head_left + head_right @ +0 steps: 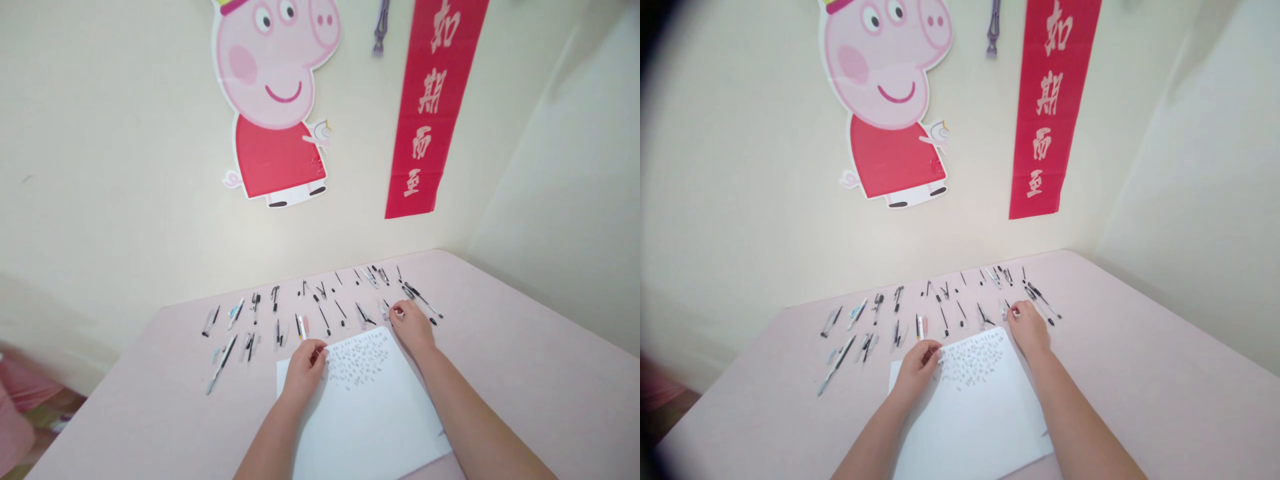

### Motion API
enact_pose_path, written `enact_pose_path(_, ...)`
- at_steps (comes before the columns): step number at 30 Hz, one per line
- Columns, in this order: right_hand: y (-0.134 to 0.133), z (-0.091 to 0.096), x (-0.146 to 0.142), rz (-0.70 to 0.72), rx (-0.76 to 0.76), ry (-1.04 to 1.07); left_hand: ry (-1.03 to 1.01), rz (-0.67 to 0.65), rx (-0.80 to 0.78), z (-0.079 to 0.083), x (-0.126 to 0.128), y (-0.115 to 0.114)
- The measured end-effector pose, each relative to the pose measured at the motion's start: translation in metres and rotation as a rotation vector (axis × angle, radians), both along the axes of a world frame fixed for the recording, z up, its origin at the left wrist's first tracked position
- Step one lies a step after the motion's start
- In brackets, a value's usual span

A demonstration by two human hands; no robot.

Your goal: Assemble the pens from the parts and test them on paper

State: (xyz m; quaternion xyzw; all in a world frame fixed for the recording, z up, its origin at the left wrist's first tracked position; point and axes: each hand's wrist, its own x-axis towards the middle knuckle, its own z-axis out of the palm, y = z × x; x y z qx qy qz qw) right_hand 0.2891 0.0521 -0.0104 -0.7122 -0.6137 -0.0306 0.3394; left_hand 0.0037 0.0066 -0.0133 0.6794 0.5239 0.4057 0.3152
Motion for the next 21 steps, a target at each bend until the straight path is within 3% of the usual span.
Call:
enact_pose_path(10, 0.0, 0.006, -0.019, -0.043, -0.176, -0.124, 0.055, -0.011, -0.015, 0.006, 0.001, 0.0)
enact_pose_path(21, -0.001, 0.016, -0.025, -0.068, -0.279, -0.178, 0.061, -0.036, -0.03, 0.001, 0.0, 0.004)
